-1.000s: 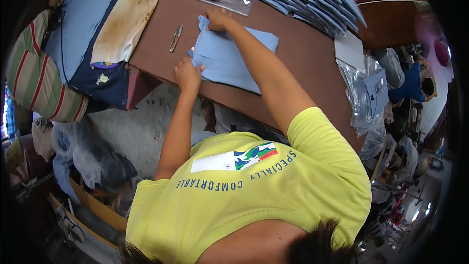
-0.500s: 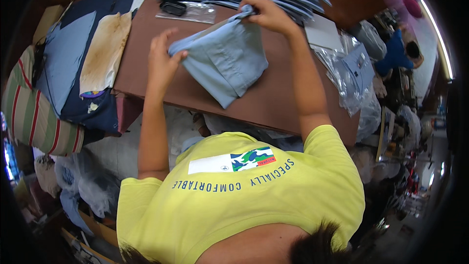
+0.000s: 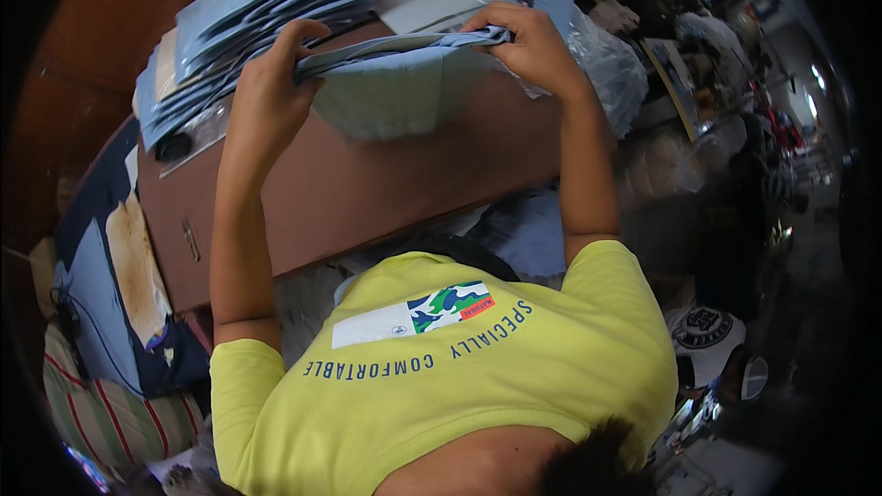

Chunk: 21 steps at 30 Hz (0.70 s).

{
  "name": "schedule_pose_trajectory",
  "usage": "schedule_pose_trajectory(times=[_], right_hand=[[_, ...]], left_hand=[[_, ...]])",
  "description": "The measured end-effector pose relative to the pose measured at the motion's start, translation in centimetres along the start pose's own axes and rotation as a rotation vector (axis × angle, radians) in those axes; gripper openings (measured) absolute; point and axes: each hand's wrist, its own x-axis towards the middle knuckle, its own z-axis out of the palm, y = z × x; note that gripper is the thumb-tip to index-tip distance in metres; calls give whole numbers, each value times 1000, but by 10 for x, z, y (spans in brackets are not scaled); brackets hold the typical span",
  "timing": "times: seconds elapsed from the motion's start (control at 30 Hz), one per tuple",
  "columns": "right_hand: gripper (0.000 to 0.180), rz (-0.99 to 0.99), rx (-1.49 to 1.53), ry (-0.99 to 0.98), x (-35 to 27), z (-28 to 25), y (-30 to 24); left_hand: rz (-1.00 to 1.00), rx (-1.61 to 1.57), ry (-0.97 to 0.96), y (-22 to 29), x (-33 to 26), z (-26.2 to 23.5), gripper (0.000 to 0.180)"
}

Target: The person trims loose threads from a light blue shirt using snips, lays it flat on a table over a cardboard guide, and folds the shirt around the guide into a rectangular package.

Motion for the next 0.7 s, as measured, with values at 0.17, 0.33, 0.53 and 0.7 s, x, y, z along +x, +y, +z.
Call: schedule_pose_trajectory(times=[0.17, 0.33, 0.53, 0.7], right_hand=[[19, 118, -178, 83, -32, -49, 74], [21, 329, -462, 299, -21, -117, 170], [17, 182, -729, 672, -7, -160, 247], [11, 359, -881, 511, -44, -84, 410]], left_hand=[[229, 146, -186, 8, 89, 81, 35], [428, 203, -119, 33, 225, 164, 31], [601, 176, 136, 83, 313, 238, 27], [749, 445, 71, -14, 368, 367, 30]])
